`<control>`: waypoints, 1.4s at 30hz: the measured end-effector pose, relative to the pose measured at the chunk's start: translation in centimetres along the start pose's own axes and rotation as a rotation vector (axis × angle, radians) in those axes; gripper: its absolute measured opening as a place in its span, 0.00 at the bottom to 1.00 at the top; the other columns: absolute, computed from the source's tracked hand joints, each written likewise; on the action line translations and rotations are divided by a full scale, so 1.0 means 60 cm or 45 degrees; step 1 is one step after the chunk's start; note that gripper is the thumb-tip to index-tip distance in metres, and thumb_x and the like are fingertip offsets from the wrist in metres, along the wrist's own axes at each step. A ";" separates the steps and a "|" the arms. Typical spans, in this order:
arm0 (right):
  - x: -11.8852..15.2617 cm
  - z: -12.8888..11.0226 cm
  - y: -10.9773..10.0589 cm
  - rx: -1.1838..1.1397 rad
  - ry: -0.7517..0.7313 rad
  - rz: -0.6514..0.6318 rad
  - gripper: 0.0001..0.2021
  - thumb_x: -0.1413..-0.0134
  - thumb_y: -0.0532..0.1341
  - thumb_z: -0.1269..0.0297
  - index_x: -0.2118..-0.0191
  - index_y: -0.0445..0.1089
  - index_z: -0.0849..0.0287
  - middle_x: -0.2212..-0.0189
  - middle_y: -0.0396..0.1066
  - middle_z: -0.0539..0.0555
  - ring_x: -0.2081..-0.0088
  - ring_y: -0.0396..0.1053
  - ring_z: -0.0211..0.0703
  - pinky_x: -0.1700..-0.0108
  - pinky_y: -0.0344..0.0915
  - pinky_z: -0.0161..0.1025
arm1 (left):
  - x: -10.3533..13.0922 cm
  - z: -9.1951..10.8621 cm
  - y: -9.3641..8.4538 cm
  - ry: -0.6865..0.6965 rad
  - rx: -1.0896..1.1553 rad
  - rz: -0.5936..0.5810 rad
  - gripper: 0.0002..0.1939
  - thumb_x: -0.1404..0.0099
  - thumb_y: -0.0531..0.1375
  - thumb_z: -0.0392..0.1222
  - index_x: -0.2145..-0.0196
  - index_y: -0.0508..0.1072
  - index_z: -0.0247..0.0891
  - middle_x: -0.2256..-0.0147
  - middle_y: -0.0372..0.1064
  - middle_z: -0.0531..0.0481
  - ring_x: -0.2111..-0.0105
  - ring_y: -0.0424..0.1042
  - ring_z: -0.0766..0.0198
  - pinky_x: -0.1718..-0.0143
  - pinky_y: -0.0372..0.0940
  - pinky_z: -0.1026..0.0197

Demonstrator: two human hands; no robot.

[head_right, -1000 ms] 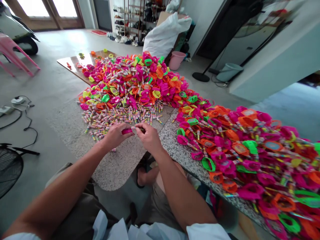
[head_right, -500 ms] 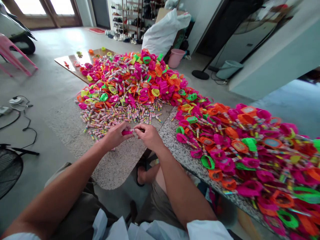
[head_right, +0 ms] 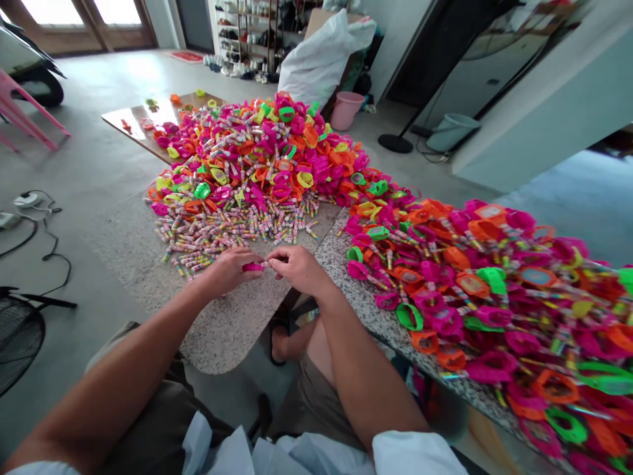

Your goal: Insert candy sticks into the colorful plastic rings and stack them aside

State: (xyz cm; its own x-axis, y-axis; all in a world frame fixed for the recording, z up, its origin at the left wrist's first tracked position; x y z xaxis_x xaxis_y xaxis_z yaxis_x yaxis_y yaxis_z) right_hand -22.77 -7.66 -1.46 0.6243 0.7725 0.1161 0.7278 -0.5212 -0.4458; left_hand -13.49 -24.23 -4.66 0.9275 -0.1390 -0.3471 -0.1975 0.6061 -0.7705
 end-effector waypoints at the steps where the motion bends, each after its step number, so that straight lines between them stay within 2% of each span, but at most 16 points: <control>1: 0.001 -0.001 -0.001 -0.006 -0.003 -0.007 0.11 0.42 0.63 0.59 0.61 0.81 0.60 0.69 0.79 0.52 0.72 0.76 0.39 0.70 0.71 0.34 | 0.000 0.002 0.000 0.005 0.013 -0.020 0.14 0.26 0.64 0.51 0.52 0.81 0.39 0.62 0.77 0.45 0.58 0.78 0.57 0.53 0.70 0.58; 11: 0.012 0.000 -0.003 -0.098 0.085 -0.048 0.08 0.44 0.65 0.61 0.65 0.81 0.58 0.76 0.77 0.50 0.76 0.74 0.39 0.76 0.69 0.32 | 0.002 0.018 0.007 0.083 0.043 -0.140 0.15 0.23 0.60 0.52 0.51 0.78 0.38 0.60 0.78 0.44 0.58 0.78 0.57 0.55 0.68 0.58; 16: 0.014 0.007 0.000 -0.094 0.144 -0.065 0.05 0.45 0.67 0.63 0.68 0.80 0.57 0.82 0.71 0.47 0.79 0.72 0.39 0.77 0.67 0.33 | -0.001 0.031 0.008 0.123 -0.062 -0.167 0.17 0.21 0.55 0.50 0.56 0.79 0.37 0.63 0.76 0.44 0.60 0.77 0.57 0.56 0.67 0.59; 23: 0.025 0.009 -0.008 -0.129 0.172 -0.164 0.05 0.44 0.65 0.63 0.65 0.79 0.58 0.75 0.75 0.48 0.77 0.72 0.37 0.74 0.68 0.33 | -0.002 0.040 0.018 0.115 -0.023 -0.155 0.15 0.21 0.56 0.51 0.55 0.79 0.39 0.61 0.76 0.44 0.58 0.76 0.57 0.54 0.67 0.58; 25: 0.034 0.010 -0.018 -0.037 0.142 -0.115 0.06 0.43 0.65 0.64 0.63 0.79 0.58 0.74 0.76 0.48 0.75 0.73 0.38 0.72 0.68 0.34 | -0.005 0.037 0.018 0.079 -0.045 -0.101 0.16 0.24 0.60 0.55 0.52 0.77 0.39 0.58 0.77 0.43 0.54 0.76 0.54 0.51 0.69 0.55; 26: 0.041 0.012 -0.030 0.027 0.119 -0.052 0.07 0.42 0.64 0.63 0.63 0.80 0.58 0.73 0.77 0.49 0.74 0.73 0.38 0.70 0.68 0.34 | -0.008 0.033 0.015 0.042 -0.053 -0.039 0.20 0.26 0.62 0.57 0.47 0.75 0.39 0.55 0.77 0.42 0.51 0.76 0.51 0.48 0.69 0.52; 28: 0.060 0.022 -0.077 0.141 0.084 0.181 0.09 0.40 0.64 0.62 0.61 0.81 0.57 0.71 0.79 0.50 0.71 0.74 0.40 0.65 0.68 0.36 | -0.013 0.025 0.009 -0.021 -0.055 0.089 0.31 0.29 0.64 0.60 0.37 0.68 0.39 0.47 0.74 0.39 0.45 0.74 0.48 0.42 0.69 0.48; 29: 0.075 0.030 -0.113 0.184 0.074 0.354 0.10 0.40 0.64 0.60 0.60 0.81 0.57 0.69 0.80 0.51 0.68 0.74 0.41 0.63 0.69 0.36 | -0.015 0.021 0.006 -0.034 -0.050 0.131 0.32 0.29 0.64 0.59 0.35 0.66 0.40 0.45 0.73 0.39 0.43 0.72 0.47 0.40 0.68 0.46; 31: 0.119 0.047 -0.211 0.277 0.065 0.804 0.13 0.38 0.63 0.55 0.58 0.81 0.57 0.64 0.82 0.54 0.63 0.76 0.45 0.58 0.70 0.39 | -0.017 0.013 0.006 -0.053 -0.047 0.159 0.29 0.26 0.60 0.58 0.34 0.66 0.42 0.43 0.72 0.40 0.42 0.73 0.48 0.39 0.68 0.46; 33: 0.176 0.063 -0.325 0.460 0.095 1.303 0.16 0.37 0.61 0.54 0.56 0.81 0.59 0.58 0.82 0.58 0.57 0.77 0.50 0.51 0.70 0.42 | -0.016 0.005 0.012 -0.047 -0.072 0.137 0.24 0.25 0.57 0.58 0.39 0.71 0.43 0.45 0.74 0.41 0.43 0.74 0.48 0.40 0.69 0.46; 35: 0.233 0.079 -0.431 0.723 0.264 1.694 0.17 0.34 0.57 0.58 0.52 0.79 0.62 0.53 0.81 0.64 0.52 0.76 0.53 0.46 0.69 0.44 | -0.012 0.000 0.022 -0.007 -0.102 0.104 0.21 0.24 0.55 0.58 0.44 0.75 0.44 0.47 0.75 0.42 0.44 0.75 0.47 0.41 0.70 0.46; 36: 0.256 0.088 -0.478 0.839 0.418 1.814 0.18 0.33 0.55 0.61 0.50 0.79 0.64 0.51 0.81 0.66 0.50 0.76 0.53 0.45 0.68 0.44 | -0.010 -0.002 0.027 0.016 -0.107 0.095 0.21 0.24 0.55 0.58 0.45 0.76 0.44 0.47 0.76 0.42 0.45 0.76 0.48 0.42 0.71 0.46; 39: 0.303 0.113 -0.578 0.970 0.775 1.894 0.20 0.34 0.52 0.67 0.46 0.77 0.67 0.49 0.79 0.71 0.49 0.75 0.56 0.46 0.67 0.47 | -0.006 -0.007 0.036 0.047 -0.093 0.088 0.20 0.24 0.54 0.57 0.46 0.76 0.45 0.48 0.76 0.43 0.47 0.77 0.50 0.44 0.72 0.48; 42: 0.323 0.130 -0.621 0.958 0.902 1.799 0.17 0.39 0.56 0.69 0.53 0.81 0.66 0.54 0.80 0.73 0.53 0.76 0.60 0.50 0.67 0.50 | -0.005 -0.009 0.035 0.031 -0.104 0.080 0.19 0.24 0.55 0.56 0.47 0.77 0.45 0.49 0.77 0.42 0.48 0.77 0.49 0.44 0.72 0.48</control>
State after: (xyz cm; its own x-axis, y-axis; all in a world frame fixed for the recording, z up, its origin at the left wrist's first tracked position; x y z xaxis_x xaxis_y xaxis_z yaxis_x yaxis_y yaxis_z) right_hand -39.98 29.58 10.45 0.7482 -0.4870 -0.4505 -0.5869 -0.1692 -0.7918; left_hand -14.33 -23.33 -6.49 0.9048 -0.1223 -0.4080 -0.2809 0.5486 -0.7874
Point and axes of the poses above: each hand's wrist, its own x-axis away from the middle knuckle, its own y-axis out of the palm, z = x × y, the point moved 4 cm from there along -x, towards the middle knuckle
